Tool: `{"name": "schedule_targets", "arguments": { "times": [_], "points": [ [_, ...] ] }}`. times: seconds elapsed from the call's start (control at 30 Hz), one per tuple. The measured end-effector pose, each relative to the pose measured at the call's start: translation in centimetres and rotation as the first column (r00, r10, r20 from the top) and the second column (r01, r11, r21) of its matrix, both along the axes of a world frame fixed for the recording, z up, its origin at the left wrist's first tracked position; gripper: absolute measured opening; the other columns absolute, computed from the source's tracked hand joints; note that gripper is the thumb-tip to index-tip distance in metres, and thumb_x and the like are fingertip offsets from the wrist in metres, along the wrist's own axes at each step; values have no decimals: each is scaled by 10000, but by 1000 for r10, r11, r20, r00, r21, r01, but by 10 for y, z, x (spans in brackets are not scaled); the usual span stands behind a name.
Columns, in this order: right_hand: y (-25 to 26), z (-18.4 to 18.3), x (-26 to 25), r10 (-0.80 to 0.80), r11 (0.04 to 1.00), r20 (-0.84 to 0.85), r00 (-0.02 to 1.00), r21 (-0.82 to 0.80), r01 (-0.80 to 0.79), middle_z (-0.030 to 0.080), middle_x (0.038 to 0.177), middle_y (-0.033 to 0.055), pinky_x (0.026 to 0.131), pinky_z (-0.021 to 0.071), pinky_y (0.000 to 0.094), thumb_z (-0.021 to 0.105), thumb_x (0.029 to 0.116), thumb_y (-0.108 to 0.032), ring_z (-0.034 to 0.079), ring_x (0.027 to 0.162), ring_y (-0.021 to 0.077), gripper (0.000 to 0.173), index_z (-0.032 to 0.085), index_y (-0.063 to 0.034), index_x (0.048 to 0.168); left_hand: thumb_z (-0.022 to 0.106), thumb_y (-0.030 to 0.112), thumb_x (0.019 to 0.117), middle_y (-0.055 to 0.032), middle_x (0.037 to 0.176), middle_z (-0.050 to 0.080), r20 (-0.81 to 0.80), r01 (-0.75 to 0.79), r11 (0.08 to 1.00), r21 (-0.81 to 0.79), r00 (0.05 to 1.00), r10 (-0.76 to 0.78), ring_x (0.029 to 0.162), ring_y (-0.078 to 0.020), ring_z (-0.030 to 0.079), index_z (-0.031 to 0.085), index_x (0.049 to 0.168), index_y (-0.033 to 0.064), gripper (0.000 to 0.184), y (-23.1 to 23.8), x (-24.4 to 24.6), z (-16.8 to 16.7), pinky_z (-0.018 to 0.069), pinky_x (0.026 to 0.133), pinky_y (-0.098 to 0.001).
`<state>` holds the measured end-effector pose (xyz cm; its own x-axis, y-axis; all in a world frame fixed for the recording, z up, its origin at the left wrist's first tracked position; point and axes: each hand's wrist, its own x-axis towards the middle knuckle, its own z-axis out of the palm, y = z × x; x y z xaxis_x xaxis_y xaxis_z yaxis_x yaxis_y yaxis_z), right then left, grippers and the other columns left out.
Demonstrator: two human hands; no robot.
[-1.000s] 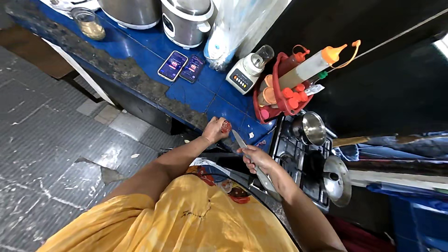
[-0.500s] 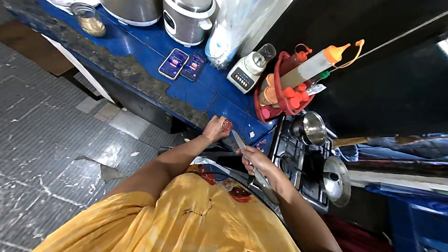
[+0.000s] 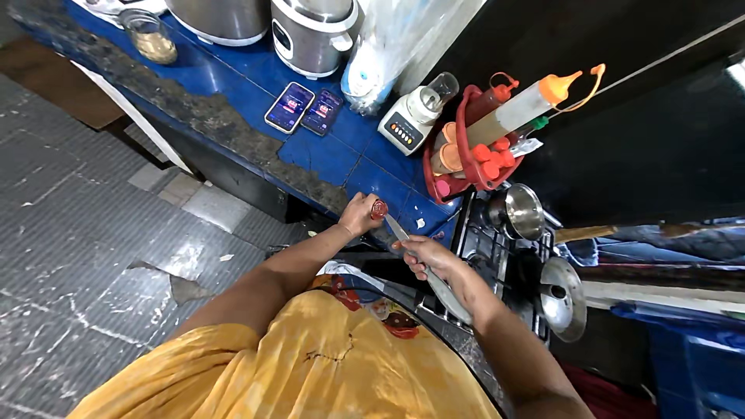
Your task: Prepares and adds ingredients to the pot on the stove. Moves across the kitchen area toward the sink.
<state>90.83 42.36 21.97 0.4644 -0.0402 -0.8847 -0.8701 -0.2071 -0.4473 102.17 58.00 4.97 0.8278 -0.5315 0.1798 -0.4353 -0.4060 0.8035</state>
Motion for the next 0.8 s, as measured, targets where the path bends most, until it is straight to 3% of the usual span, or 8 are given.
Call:
{"name": "schedule_targets", "arguments": {
  "times": [0.27, 0.33, 0.43, 0.53, 0.63, 0.8],
  "points": [
    [-2, 0, 21, 104, 992, -53, 993, -72, -108, 450, 649, -23, 397, 410, 227, 352, 1136, -292, 418, 431, 79, 292, 537, -105, 1262, 856, 310, 760, -138, 1122, 703, -37, -3, 1000, 17, 999, 3, 1089, -312, 659, 661, 1205, 70, 542, 1, 0, 4, 536, 979, -483],
    [15, -13, 8, 128, 972, 12, 992, -202, -123, 454, 682, -10, 425, 431, 251, 351, 1138, -299, 429, 457, 93, 299, 511, -98, 1291, 862, 312, 751, -148, 1104, 709, -21, -23, 999, 27, 999, 24, 1078, -324, 664, 661, 1198, 54, 553, 0, -1, 6, 540, 968, -489],
    [47, -54, -19, 155, 894, 186, 970, -444, -58, 570, 804, 89, 583, 518, 385, 366, 1125, -293, 559, 612, 198, 365, 539, -41, 1326, 893, 345, 737, -175, 1104, 704, -45, -39, 998, 42, 998, 40, 1082, -348, 661, 654, 1210, 42, 611, -2, -2, 8, 539, 968, -500],
    [45, -53, -21, 21, 959, 281, 960, -278, 61, 497, 687, 19, 472, 450, 286, 358, 1133, -264, 477, 502, 118, 349, 554, -24, 1294, 885, 329, 744, -175, 1108, 700, -67, -33, 999, 37, 997, 35, 1081, -346, 659, 653, 1214, 44, 598, -2, 0, 11, 536, 968, -501],
    [11, -29, -13, -70, 997, 174, 982, -16, 73, 434, 640, -33, 400, 391, 227, 362, 1132, -283, 398, 439, 74, 311, 545, -78, 1278, 884, 313, 736, -168, 1145, 688, -105, 23, 998, 54, 994, -17, 1110, -335, 648, 645, 1246, 71, 613, 2, 5, 10, 533, 979, -502],
    [-11, -20, -2, 46, 999, 63, 997, -2, -46, 427, 646, -25, 392, 413, 244, 360, 1133, -306, 404, 428, 88, 291, 528, -113, 1271, 903, 310, 724, -144, 1170, 684, -111, 78, 995, 69, 991, -70, 1146, -313, 633, 642, 1258, 106, 629, 4, 10, 8, 520, 1009, -487]
  ]
}}
